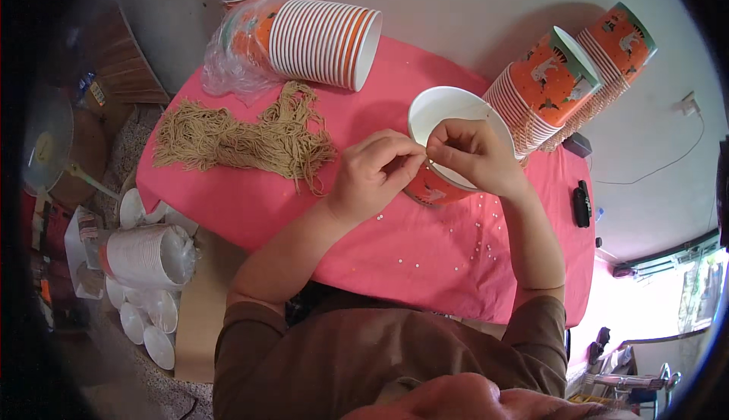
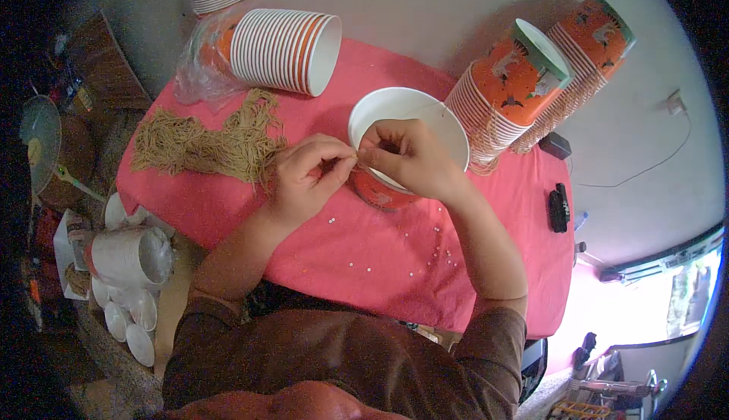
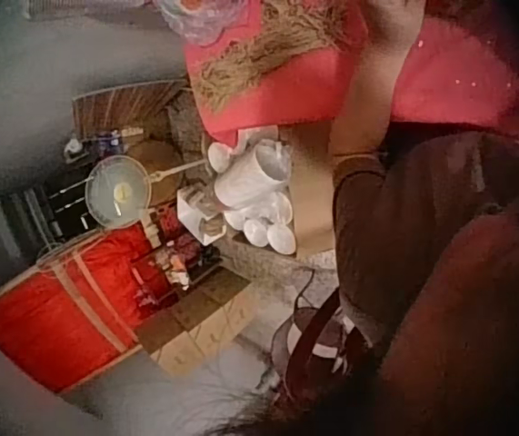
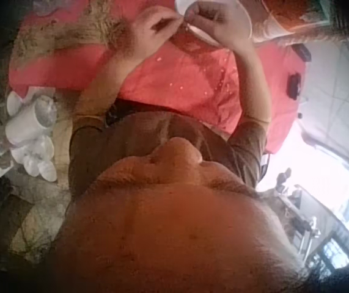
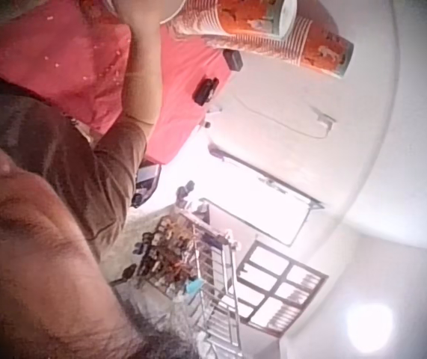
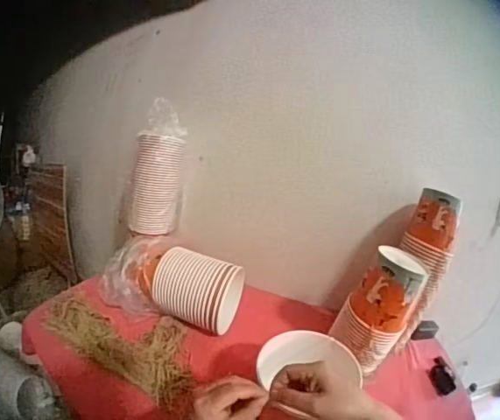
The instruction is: Threading elastic strings through holes in paper cups to assemble them.
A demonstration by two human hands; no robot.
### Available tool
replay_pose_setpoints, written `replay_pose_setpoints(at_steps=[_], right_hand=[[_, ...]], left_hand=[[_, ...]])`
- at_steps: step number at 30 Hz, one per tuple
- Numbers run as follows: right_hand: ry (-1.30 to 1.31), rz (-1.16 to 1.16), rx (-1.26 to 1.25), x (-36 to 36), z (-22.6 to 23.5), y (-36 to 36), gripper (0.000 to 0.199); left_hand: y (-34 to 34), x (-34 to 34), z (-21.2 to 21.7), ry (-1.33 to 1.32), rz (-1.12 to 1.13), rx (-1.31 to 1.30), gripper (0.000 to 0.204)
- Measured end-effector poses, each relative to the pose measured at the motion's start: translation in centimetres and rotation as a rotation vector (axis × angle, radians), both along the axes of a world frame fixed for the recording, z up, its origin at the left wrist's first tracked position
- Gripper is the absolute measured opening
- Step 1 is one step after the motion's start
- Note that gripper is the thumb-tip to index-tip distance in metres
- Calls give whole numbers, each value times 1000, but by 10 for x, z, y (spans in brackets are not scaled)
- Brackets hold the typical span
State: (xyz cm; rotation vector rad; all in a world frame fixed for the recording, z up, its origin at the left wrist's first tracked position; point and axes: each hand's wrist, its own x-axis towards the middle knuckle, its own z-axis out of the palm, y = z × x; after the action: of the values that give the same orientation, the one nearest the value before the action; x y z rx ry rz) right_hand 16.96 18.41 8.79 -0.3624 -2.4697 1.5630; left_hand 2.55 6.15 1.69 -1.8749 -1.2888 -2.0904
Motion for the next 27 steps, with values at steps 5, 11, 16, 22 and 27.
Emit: replay_pose_setpoints(at_steps=[5, 11, 16, 22, 27], right_hand=[[-65, 46, -114, 0, 5, 5, 8], [120, -88, 114, 7, -6, -15, 14], [267, -119, 288, 1, -12, -28, 21], [258, -78, 471, 6, -4, -25, 15], [356, -66, 563, 5, -2, -32, 18]], left_hand=[[-2, -2, 1, 69, 39, 18, 19], [-5, -1, -2, -409, -297, -291, 10], [-5, -14, -2, -783, -709, -526, 5], [-5, -16, -1, -1013, -1007, -655, 6], [-5, -16, -1, -1014, -955, -669, 9]])
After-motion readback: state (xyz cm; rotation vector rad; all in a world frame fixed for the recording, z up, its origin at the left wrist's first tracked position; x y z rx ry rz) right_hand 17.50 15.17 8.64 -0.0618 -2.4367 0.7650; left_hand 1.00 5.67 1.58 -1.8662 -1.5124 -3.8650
